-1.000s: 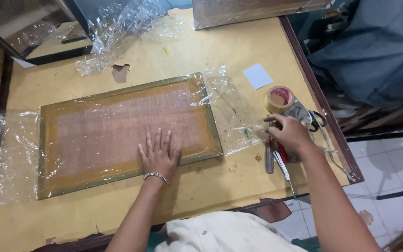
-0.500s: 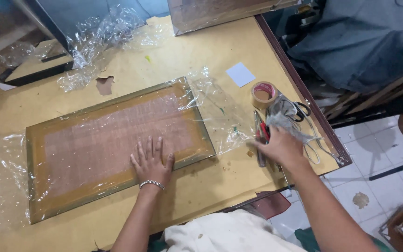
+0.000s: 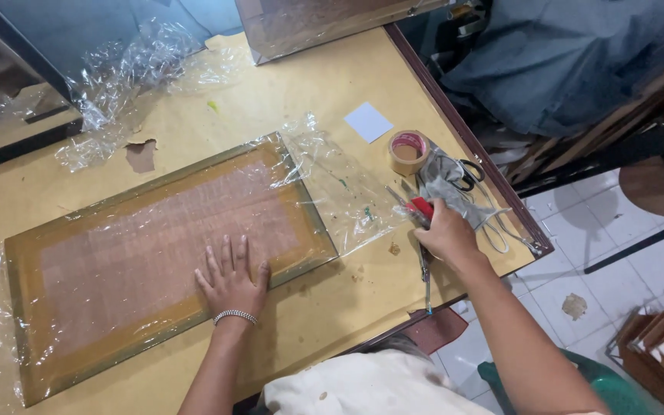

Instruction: Wrapping a framed mirror in protective plastic film and trimming the edges with a utility knife.

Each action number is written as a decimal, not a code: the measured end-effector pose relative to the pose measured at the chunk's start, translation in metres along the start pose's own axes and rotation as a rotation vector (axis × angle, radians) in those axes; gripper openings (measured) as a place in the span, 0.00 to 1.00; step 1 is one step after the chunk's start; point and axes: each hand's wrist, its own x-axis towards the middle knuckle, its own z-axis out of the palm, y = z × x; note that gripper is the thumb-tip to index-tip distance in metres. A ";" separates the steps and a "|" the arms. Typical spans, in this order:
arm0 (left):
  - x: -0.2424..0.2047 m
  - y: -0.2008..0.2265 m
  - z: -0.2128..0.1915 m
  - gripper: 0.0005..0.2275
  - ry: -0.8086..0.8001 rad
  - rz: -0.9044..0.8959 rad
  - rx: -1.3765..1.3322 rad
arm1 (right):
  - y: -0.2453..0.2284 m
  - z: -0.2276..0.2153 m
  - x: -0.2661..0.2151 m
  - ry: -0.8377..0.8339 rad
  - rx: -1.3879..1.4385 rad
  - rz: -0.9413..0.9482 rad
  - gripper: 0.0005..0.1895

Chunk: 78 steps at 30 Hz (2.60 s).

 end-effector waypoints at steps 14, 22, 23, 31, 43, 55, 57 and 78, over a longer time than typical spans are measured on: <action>0.013 0.020 0.026 0.28 0.057 -0.011 0.002 | 0.010 -0.020 -0.005 -0.017 0.253 0.066 0.28; 0.039 0.092 0.008 0.25 0.037 0.288 -0.046 | 0.010 -0.091 0.063 0.240 0.116 -0.095 0.30; 0.042 0.097 0.009 0.25 0.037 0.284 -0.073 | 0.010 -0.097 0.081 0.300 0.080 -0.103 0.32; 0.041 0.103 -0.003 0.26 -0.009 0.251 -0.018 | -0.039 -0.079 0.231 0.225 -0.145 -0.246 0.28; 0.040 0.102 -0.002 0.25 0.018 0.242 -0.021 | -0.107 -0.035 0.254 0.077 -0.197 -0.372 0.35; 0.040 0.103 -0.003 0.26 -0.048 0.236 -0.016 | -0.181 0.021 0.283 -0.283 0.398 -1.022 0.12; 0.045 0.105 -0.007 0.26 -0.053 0.238 -0.021 | -0.174 0.000 0.314 -0.251 0.280 -1.109 0.12; 0.046 0.100 0.009 0.26 0.016 0.263 -0.052 | -0.135 0.021 0.147 0.100 -0.626 -1.019 0.28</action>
